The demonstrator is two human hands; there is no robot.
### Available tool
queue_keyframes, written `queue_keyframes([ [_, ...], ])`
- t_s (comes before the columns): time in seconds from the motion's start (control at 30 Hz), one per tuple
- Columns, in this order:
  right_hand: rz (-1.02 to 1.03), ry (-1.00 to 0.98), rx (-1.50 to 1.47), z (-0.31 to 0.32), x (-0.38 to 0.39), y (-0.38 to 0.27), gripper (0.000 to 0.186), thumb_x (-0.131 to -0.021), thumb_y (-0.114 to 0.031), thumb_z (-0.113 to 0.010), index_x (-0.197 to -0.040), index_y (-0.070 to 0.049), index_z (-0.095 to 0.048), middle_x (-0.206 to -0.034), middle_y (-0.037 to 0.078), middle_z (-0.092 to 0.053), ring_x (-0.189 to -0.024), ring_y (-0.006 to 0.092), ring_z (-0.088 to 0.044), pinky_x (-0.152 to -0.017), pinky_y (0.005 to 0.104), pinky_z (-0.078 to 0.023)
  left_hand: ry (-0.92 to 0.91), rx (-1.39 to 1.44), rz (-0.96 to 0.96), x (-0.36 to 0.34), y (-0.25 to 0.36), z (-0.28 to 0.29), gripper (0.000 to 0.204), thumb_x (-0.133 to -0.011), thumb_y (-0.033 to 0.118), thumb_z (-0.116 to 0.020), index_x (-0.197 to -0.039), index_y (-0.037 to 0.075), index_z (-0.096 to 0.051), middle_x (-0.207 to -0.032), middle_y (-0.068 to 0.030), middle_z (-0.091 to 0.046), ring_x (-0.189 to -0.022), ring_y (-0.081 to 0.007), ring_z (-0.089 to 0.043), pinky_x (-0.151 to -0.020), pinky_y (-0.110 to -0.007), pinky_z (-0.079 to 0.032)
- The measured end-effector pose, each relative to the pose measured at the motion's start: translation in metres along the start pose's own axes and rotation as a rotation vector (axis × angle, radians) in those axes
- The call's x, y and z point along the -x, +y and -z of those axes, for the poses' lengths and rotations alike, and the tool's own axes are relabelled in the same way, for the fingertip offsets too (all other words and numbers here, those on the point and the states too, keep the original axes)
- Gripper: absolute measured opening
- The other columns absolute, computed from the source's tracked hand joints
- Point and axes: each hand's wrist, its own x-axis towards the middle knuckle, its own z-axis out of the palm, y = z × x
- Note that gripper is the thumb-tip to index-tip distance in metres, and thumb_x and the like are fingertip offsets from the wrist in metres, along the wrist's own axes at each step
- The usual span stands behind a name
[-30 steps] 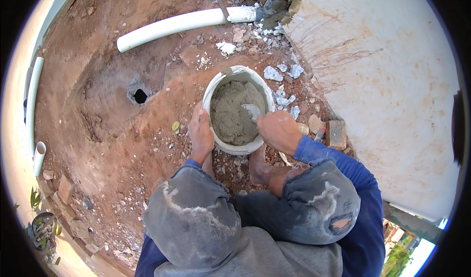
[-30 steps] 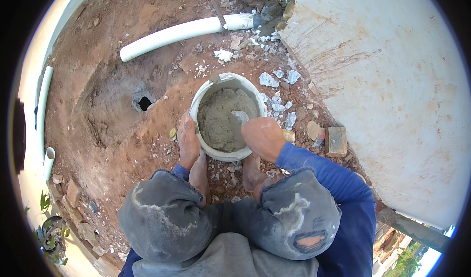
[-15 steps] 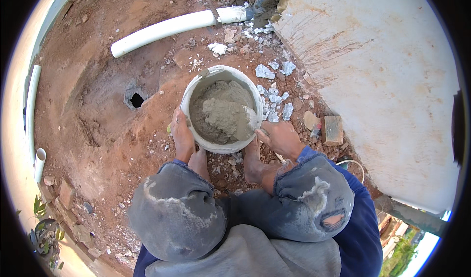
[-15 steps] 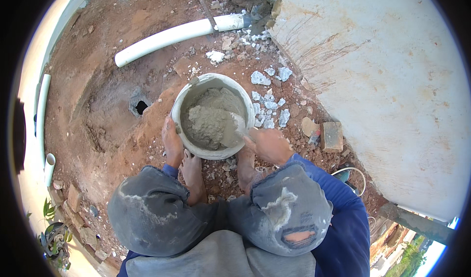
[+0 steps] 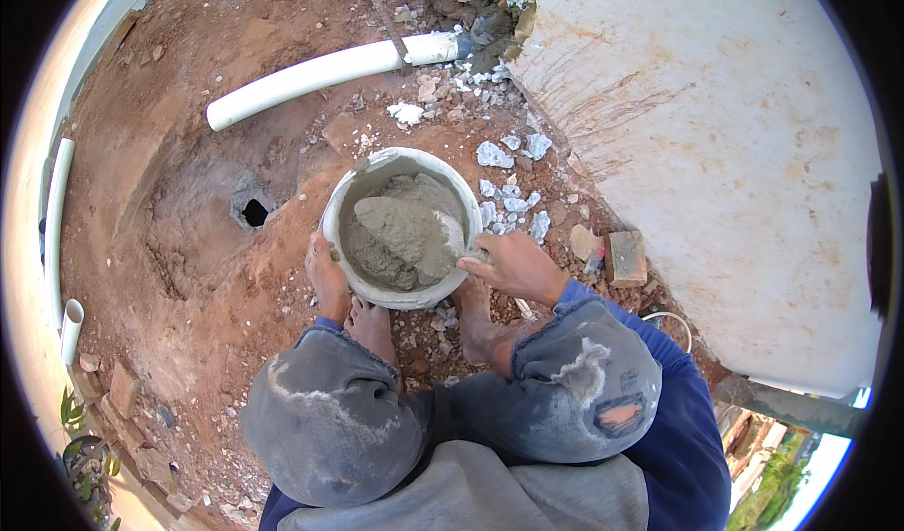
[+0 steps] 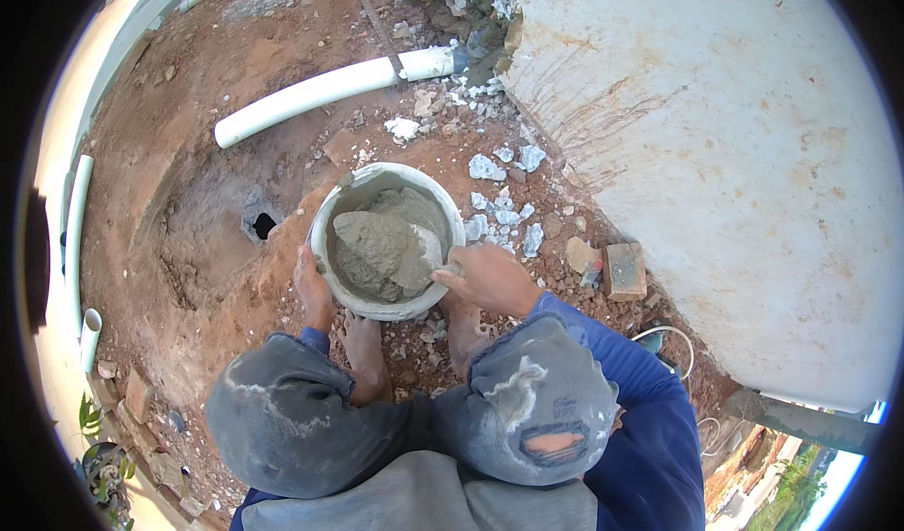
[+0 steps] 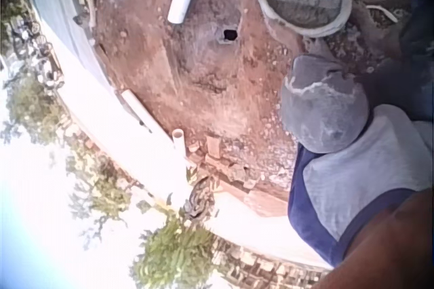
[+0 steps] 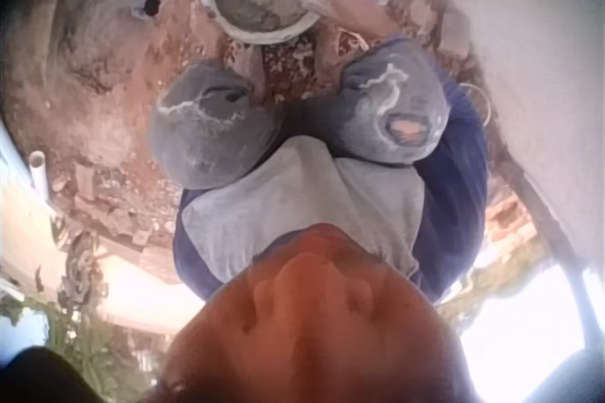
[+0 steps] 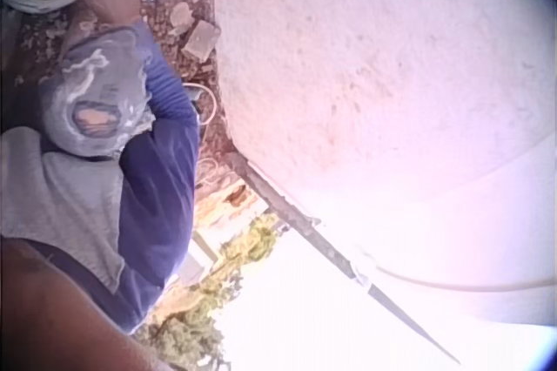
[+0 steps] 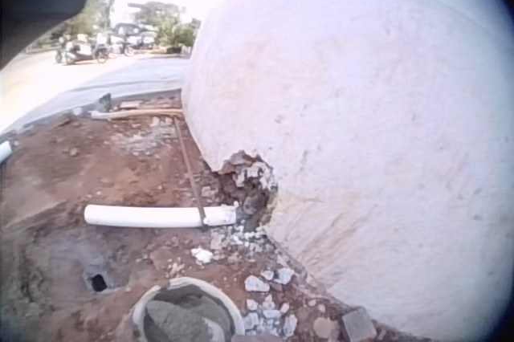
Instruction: The person scoops cement from a bucket using a trowel and applies it to the wall around a white PVC pipe. They repeatedly smooth the cement and adjust the pipe's position to ensure it is properly set in the wall.
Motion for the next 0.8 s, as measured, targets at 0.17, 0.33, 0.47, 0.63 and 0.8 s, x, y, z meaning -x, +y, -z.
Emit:
queue_keyframes([
  [0.17,0.233,-0.121,-0.439,0.043,-0.039,-0.042,0.041,-0.091,-0.038,-0.058,-0.075,0.0,-0.059,-0.065,0.014,-0.06,-0.053,0.025,-0.061,-0.051,0.0363,-0.046,0.062,0.036,0.009,-0.006,-0.015,0.013,0.049,-0.103,0.035,-0.035,-0.126,-0.005,-0.053,-0.115,-0.0112,-0.06,-0.102,-0.0171,-0.055,-0.091,-0.032,-0.043],
  [0.33,0.089,-0.31,-0.825,0.056,-0.092,0.001,0.037,-0.093,-0.036,-0.058,-0.075,-0.003,-0.06,-0.061,-0.001,-0.053,-0.046,0.0074,-0.05,-0.042,0.0225,-0.038,0.057,-0.004,0.015,-0.002,-0.016,0.02,0.049,-0.104,0.034,-0.034,-0.125,-0.005,-0.054,-0.119,-0.0119,-0.059,-0.104,-0.0179,-0.055,-0.092,-0.031,-0.042],
  [0.47,-0.311,-0.039,-1.158,0.057,-0.146,0.155,0.028,-0.092,-0.031,-0.061,-0.078,-0.007,-0.06,-0.057,-0.002,-0.051,-0.042,0.0073,-0.046,-0.036,0.0235,-0.036,0.054,-0.087,-0.018,0.004,-0.009,0.008,0.051,-0.104,0.035,-0.03,-0.123,-0.004,-0.056,-0.117,-0.0133,-0.06,-0.103,-0.0204,-0.055,-0.093,-0.032,-0.041],
  [0.63,-0.35,0.158,-0.854,0.167,-0.097,0.161,0.031,-0.094,-0.03,-0.056,-0.075,-0.006,-0.058,-0.053,-0.001,-0.049,-0.038,0.006,-0.041,-0.035,0.0222,-0.033,0.135,-0.217,0.056,0.018,0.005,0.008,0.052,-0.104,0.036,-0.03,-0.12,-0.005,-0.057,-0.114,-0.0131,-0.061,-0.101,-0.0208,-0.055,-0.092,-0.034,-0.041],
  [0.8,-0.31,0.103,-0.306,0.173,-0.018,0.083,0.033,-0.09,-0.033,-0.061,-0.075,-0.004,-0.061,-0.056,0.002,-0.054,-0.045,0.0104,-0.051,-0.04,0.0281,-0.039,0.054,-0.065,-0.042,0.017,0.0,-0.011,0.051,-0.104,0.036,-0.03,-0.12,-0.004,-0.056,-0.114,-0.0124,-0.06,-0.103,-0.0211,-0.055,-0.093,-0.034,-0.04],
])
